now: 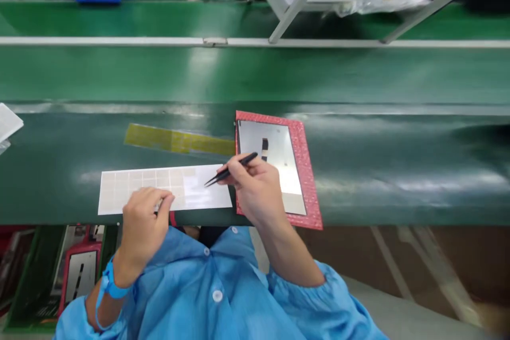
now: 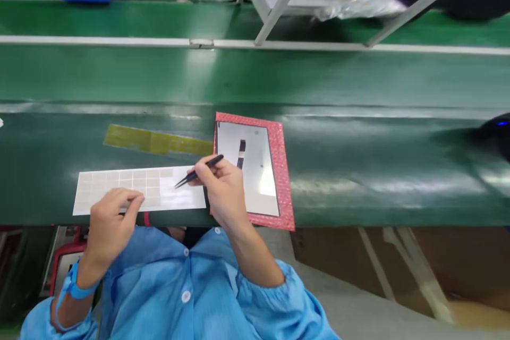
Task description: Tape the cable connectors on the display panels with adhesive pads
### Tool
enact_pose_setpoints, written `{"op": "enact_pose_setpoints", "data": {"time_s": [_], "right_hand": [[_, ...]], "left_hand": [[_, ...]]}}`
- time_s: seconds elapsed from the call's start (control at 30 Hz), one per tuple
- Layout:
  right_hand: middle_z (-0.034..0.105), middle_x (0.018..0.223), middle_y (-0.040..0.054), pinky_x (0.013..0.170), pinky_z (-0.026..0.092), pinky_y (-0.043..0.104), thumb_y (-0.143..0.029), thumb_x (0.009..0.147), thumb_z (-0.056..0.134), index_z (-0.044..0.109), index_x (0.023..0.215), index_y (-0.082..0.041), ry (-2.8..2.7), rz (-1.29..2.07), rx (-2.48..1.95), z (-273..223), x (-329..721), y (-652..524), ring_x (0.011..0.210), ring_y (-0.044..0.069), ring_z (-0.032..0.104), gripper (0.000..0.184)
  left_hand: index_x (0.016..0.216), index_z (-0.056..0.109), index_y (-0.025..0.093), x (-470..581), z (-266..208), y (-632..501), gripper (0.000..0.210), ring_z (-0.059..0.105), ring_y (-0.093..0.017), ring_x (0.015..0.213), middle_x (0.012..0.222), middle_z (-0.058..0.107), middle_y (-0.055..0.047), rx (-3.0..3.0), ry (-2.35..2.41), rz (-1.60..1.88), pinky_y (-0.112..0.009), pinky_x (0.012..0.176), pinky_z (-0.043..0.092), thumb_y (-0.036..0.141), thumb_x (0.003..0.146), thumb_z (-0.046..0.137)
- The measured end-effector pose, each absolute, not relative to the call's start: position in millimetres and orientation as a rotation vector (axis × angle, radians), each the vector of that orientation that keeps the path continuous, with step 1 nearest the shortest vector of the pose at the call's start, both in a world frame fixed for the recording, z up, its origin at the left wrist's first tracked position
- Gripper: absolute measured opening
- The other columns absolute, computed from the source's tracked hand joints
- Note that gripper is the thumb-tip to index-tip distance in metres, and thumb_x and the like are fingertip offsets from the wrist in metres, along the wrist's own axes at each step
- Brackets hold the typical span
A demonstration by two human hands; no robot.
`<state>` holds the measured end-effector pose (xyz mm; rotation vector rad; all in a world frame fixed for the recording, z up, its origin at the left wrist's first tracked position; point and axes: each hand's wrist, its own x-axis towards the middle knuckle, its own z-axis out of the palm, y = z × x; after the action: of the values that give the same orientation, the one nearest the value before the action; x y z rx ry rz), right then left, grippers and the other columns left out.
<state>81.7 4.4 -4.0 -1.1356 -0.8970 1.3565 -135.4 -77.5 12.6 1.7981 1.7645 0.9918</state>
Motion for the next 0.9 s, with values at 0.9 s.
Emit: {"op": "enact_pose_setpoints", "data": {"time_s": [0.9], "right_hand": [[0.074,0.072,-0.0015,0.054,0.060,0.021,-0.062,0.079,0.092,0.068,0.086,-0.018,-1.230,1.415,-1.217,-22.1,49.5,46.4,0.060,0.013,0.073,0.050]], "left_hand": [[0.147,0.062,0.019,-132.5,-9.0,-51.8,0.059,0.054,-0.037,0.132,0.150,0.063,-0.015,2.279,1.859,0.468,-0.050,0.104,0.045,0.049,0.098,0.075]]}}
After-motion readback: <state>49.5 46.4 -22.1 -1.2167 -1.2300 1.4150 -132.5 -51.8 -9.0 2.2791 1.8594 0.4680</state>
